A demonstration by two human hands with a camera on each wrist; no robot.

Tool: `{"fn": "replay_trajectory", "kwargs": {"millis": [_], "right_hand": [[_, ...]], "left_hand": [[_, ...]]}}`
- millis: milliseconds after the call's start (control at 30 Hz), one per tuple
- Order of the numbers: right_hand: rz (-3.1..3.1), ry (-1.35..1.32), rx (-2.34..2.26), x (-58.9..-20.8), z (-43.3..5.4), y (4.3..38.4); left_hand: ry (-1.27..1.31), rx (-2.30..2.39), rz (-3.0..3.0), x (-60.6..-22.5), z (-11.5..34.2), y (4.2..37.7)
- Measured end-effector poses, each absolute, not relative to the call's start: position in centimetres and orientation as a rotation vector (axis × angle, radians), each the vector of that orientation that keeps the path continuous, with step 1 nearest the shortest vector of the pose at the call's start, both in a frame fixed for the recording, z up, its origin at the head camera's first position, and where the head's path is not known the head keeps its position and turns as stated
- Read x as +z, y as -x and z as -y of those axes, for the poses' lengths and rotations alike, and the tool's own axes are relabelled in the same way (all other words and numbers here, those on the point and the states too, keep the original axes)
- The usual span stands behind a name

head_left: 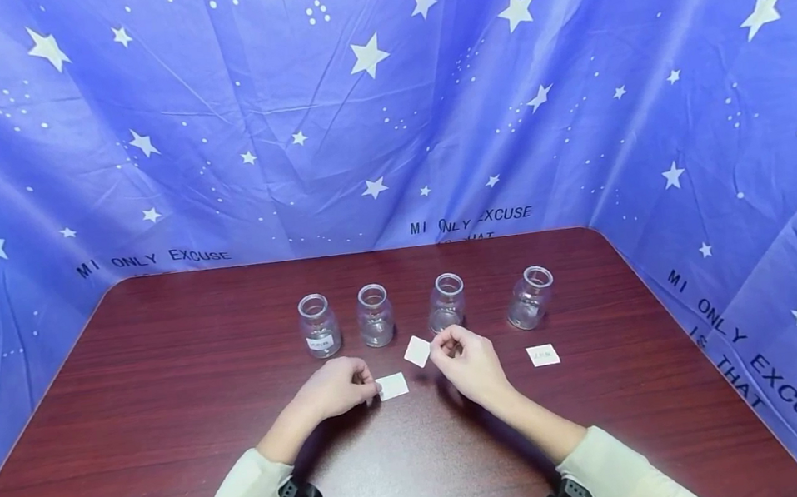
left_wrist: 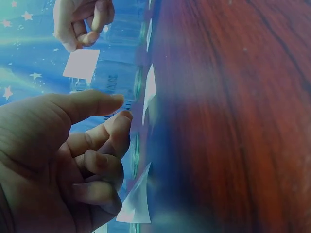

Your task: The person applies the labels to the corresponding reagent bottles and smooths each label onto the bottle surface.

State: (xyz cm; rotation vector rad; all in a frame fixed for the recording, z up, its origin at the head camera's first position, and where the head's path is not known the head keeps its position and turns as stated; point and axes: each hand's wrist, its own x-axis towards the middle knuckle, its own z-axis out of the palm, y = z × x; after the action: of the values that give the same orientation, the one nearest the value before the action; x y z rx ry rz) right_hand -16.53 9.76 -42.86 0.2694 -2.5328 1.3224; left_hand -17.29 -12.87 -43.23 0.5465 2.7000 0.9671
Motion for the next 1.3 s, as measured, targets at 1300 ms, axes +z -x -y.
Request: {"fn": "replay_trajectory", "kwargs": {"millis": [1300], "right_hand": [[2.292,-0.773,0.723,-43.1,-7.8,15.2]], "left_hand": [[-0.454,1.685,-2.508,-42.4,10.3,16.8]]}}
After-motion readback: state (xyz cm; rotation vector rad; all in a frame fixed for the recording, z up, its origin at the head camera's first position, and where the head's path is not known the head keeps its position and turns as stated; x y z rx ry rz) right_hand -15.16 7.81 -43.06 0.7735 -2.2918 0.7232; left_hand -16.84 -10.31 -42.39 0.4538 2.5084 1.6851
